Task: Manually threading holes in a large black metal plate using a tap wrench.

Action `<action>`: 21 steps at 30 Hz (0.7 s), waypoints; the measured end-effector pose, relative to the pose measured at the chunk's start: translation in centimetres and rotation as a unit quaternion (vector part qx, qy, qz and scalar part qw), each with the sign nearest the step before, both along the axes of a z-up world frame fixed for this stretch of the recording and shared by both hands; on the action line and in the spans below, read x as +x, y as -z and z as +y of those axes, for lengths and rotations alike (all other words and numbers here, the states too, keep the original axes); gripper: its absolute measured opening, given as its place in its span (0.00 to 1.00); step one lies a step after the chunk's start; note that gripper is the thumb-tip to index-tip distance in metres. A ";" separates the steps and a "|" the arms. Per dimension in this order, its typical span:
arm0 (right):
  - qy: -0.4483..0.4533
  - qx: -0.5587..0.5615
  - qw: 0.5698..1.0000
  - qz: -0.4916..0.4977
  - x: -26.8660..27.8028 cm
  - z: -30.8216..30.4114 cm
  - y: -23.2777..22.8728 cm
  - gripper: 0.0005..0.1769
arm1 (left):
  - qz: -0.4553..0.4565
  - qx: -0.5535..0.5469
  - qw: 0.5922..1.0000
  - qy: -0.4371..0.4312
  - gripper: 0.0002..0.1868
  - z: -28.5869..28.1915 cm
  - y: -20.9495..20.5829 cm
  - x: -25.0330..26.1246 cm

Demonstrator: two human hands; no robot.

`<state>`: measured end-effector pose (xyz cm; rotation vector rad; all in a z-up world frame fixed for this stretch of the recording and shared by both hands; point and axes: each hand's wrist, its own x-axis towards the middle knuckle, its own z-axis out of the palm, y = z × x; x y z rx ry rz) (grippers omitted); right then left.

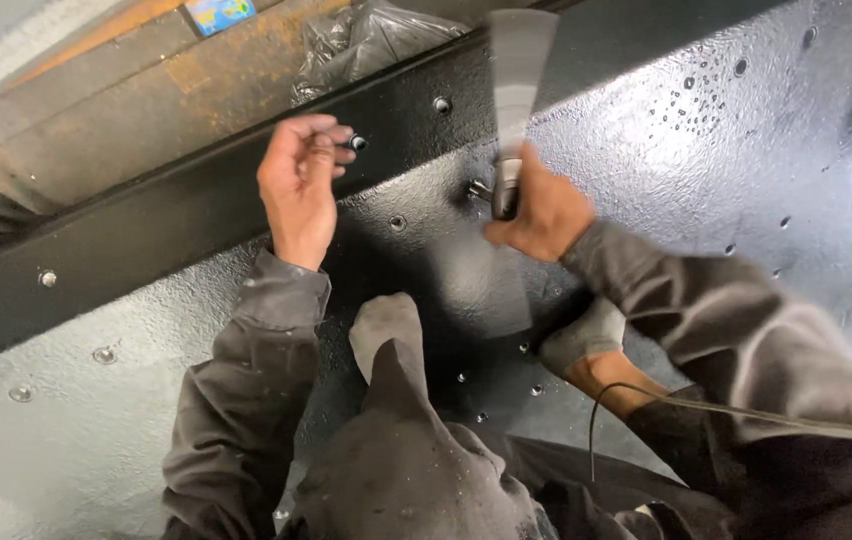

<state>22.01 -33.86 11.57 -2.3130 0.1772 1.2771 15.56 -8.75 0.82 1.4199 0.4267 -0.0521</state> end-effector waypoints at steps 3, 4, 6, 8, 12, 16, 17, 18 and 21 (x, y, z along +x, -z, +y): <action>-0.503 -0.128 0.851 -0.077 0.6 1.4 -0.4 0.35 | -0.016 0.021 1.000 0.002 0.06 0.1 0.5 -0.1; -0.500 -0.127 0.853 -0.078 0.1 0.9 -0.2 0.35 | -0.016 0.022 1.000 0.006 0.06 0.8 0.6 -0.1; -0.694 -0.109 0.672 -0.233 -0.9 -0.5 0.0 0.22 | -0.005 -0.026 0.991 -0.129 0.08 1.7 1.0 -0.2; -0.668 -0.078 0.674 -0.304 -1.7 -3.2 -0.2 0.21 | -0.005 -0.028 0.992 -0.122 0.07 2.5 1.3 -0.5; -0.424 -0.006 0.842 -0.333 -2.9 -5.1 -0.2 0.32 | 0.006 -0.027 0.997 -0.074 0.06 2.6 1.9 -0.9; -0.339 -0.034 0.924 -0.174 -2.5 -7.5 4.4 0.31 | 0.005 -0.003 1.000 -0.030 0.08 1.4 2.3 -0.4; -0.431 -0.036 0.874 -0.222 -1.6 -7.1 4.2 0.22 | 0.003 -0.001 1.000 -0.019 0.08 1.3 2.3 -0.3; -0.519 -0.037 0.811 -0.267 -0.7 -6.7 3.9 0.16 | 0.001 0.000 1.000 -0.008 0.07 1.2 2.3 -0.1; -0.621 -0.007 0.681 -0.388 0.9 -3.5 1.4 0.10 | 0.017 -0.005 1.000 0.021 0.07 1.4 2.2 0.2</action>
